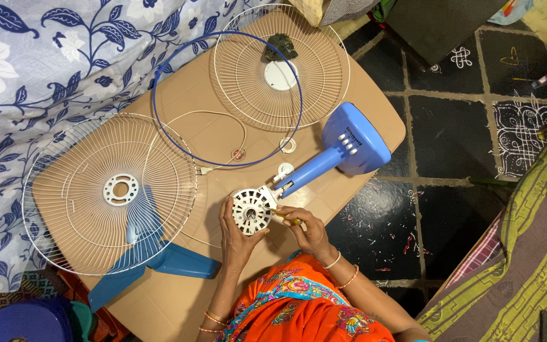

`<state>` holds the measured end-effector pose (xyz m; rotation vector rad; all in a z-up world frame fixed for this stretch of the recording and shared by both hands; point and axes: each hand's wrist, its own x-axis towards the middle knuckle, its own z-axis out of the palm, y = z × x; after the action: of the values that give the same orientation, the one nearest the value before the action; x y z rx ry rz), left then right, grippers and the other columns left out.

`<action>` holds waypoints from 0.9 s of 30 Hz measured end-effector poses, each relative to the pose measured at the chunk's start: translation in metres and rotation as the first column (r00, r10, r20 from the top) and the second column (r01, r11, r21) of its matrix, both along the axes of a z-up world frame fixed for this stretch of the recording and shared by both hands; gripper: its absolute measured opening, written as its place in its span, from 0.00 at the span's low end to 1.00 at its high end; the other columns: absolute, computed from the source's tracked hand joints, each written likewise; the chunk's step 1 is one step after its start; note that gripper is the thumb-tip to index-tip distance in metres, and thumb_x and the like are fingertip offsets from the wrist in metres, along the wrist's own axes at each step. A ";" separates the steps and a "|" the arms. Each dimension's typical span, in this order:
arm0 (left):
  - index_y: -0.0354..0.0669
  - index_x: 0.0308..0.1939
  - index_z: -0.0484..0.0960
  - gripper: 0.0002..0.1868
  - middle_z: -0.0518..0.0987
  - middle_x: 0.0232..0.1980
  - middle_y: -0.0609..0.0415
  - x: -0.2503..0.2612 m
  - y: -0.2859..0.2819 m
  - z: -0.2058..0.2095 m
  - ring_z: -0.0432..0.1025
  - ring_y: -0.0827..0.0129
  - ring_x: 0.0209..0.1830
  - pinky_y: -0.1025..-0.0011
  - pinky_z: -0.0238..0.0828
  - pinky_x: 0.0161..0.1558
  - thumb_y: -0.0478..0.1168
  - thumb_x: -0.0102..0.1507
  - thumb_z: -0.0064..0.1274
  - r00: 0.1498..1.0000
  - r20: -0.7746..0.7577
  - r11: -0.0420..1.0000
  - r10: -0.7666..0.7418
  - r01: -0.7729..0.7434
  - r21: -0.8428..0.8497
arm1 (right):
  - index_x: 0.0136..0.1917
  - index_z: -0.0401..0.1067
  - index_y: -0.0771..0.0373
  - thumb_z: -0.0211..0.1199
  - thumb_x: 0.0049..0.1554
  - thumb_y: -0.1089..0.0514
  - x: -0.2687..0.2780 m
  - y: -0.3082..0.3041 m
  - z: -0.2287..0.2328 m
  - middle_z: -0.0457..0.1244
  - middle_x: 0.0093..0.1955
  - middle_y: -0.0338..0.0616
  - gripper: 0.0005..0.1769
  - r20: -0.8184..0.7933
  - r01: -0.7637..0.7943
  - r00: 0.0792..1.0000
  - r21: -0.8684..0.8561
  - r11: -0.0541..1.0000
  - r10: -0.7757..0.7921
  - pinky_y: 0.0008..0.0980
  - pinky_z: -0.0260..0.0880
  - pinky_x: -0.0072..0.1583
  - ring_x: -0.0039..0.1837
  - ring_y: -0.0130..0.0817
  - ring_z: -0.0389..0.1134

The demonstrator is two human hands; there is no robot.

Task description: The person disassembles a blue and white table fan on a small table. They remove the front grille, unscrew the central hub, detach the fan blades, and use a screwdriver to loosen a screw on the motor housing. The fan remains partially disassembled at the end of the clip.

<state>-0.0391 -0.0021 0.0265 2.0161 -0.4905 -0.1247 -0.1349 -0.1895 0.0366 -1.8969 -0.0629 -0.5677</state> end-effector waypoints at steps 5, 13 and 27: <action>0.44 0.76 0.48 0.66 0.53 0.76 0.37 -0.001 0.000 0.002 0.54 0.42 0.75 0.50 0.60 0.71 0.38 0.42 0.77 1.000 -0.002 1.000 -0.009 0.009 -0.009 | 0.59 0.62 0.63 0.58 0.62 0.71 0.003 0.005 0.002 0.69 0.62 0.53 0.14 -0.059 -0.005 0.998 0.017 1.000 0.006 0.40 0.75 0.67 0.69 0.48 0.70; 0.44 0.76 0.48 0.66 0.53 0.75 0.37 0.000 0.000 0.003 0.54 0.42 0.75 0.50 0.60 0.71 0.38 0.42 0.77 1.000 -0.003 1.000 -0.006 0.006 0.008 | 0.60 0.61 0.63 0.56 0.61 0.74 0.010 0.008 0.000 0.68 0.63 0.54 0.17 -0.029 -0.007 1.000 0.005 1.000 0.007 0.40 0.75 0.68 0.69 0.49 0.70; 0.42 0.76 0.48 0.67 0.54 0.76 0.38 0.015 0.001 0.002 0.55 0.43 0.75 0.52 0.59 0.71 0.40 0.40 0.78 0.999 -0.054 0.999 -0.001 0.003 0.038 | 0.60 0.66 0.61 0.60 0.58 0.67 0.060 -0.013 0.062 0.69 0.55 0.50 0.16 -0.312 -0.220 0.942 -0.297 0.929 0.123 0.41 0.75 0.56 0.56 0.49 0.73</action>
<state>-0.0245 -0.0009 0.0281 2.0438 -0.4591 -0.1898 -0.0745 -0.2027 0.0983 -2.2542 -0.1411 -0.1588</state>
